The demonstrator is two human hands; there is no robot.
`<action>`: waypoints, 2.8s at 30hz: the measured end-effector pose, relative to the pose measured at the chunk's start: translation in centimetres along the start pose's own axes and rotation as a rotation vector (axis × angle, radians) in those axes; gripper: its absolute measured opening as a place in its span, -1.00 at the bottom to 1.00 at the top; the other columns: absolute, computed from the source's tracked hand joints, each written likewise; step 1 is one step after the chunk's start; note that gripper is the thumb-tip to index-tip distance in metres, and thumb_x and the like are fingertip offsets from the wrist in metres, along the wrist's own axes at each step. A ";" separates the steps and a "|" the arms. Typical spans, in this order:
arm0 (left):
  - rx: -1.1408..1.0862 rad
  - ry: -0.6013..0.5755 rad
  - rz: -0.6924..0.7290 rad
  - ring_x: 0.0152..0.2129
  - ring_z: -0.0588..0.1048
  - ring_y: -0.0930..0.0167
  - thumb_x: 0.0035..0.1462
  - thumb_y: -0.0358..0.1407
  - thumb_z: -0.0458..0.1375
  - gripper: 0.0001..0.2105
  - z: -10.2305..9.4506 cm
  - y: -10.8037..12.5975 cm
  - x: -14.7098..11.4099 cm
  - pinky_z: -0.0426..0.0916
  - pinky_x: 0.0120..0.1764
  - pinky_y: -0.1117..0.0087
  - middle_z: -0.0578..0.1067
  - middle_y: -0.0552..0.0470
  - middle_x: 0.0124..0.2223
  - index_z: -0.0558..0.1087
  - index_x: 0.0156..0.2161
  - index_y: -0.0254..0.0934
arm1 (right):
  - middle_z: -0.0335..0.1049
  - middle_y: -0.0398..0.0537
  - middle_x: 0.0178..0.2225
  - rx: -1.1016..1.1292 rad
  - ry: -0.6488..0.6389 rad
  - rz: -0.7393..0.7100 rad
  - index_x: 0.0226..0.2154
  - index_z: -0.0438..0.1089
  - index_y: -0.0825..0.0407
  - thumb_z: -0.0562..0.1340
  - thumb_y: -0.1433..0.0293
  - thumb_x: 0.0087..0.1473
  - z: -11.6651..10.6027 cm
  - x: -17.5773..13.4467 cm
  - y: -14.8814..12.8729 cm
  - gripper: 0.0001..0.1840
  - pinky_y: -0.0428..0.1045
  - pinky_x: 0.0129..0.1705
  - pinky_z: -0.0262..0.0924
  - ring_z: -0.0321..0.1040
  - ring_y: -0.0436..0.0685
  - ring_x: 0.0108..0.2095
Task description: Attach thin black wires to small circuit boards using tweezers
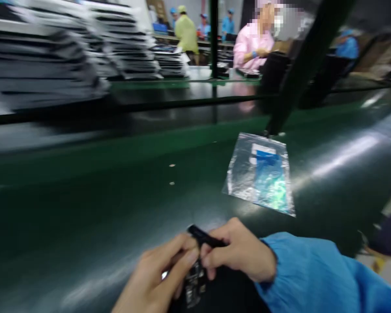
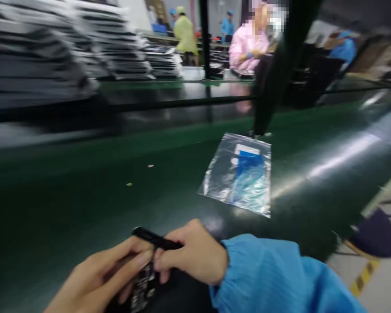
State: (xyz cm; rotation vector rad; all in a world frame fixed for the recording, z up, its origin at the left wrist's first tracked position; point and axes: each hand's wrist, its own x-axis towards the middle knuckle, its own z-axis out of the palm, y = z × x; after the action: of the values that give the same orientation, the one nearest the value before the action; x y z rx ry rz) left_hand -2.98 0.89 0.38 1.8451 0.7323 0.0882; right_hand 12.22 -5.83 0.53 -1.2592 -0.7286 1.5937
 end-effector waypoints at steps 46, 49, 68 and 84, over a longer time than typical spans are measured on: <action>-0.244 0.082 0.055 -0.71 0.20 0.61 0.19 -0.41 -0.10 -0.79 0.8 2.1 0.1 0.10 -0.60 0.59 0.21 0.21 -0.62 0.23 -0.48 -0.30 | 0.22 -0.19 -0.70 -0.310 0.108 -0.039 -0.69 0.33 0.08 0.26 0.46 -0.20 -0.8 -1.8 -0.7 -0.87 -0.09 -0.57 -0.10 0.06 -0.03 -0.63; -0.325 0.068 0.034 -0.73 0.22 0.62 0.17 -0.40 -0.08 -0.79 0.7 2.1 0.2 0.12 -0.63 0.60 0.27 0.18 -0.60 0.24 -0.49 -0.31 | 0.28 -0.18 -0.70 -0.235 0.130 0.026 -0.66 0.38 0.10 0.29 0.43 -0.22 -0.6 -1.8 -0.8 -0.89 -0.12 -0.65 -0.22 -0.05 -0.10 -0.69; -0.397 -0.007 0.009 -0.69 0.25 0.64 0.20 -0.37 -0.07 -0.79 0.5 2.2 0.2 0.16 -0.60 0.63 0.34 0.16 -0.53 0.28 -0.46 -0.33 | 0.29 -0.15 -0.72 -0.215 0.148 0.065 -0.67 0.37 0.12 0.25 0.39 -0.18 -0.5 -1.8 -1.0 -0.85 -0.12 -0.68 -0.32 -0.11 -0.12 -0.72; -0.381 0.013 0.036 -0.70 0.22 0.63 0.21 -0.37 -0.07 -0.79 0.7 2.0 0.1 0.14 -0.60 0.62 0.29 0.20 -0.57 0.26 -0.46 -0.31 | 0.25 -0.20 -0.70 -0.263 0.119 0.005 -0.67 0.37 0.11 0.23 0.43 -0.15 -0.6 -1.9 -0.9 -0.85 -0.13 -0.68 -0.29 -0.09 -0.12 -0.70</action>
State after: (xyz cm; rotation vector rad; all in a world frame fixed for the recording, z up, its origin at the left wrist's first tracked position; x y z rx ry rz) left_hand -1.73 -0.08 1.77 1.4949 0.6416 0.2468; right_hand 13.15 -7.26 1.90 -1.5324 -0.8797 1.4461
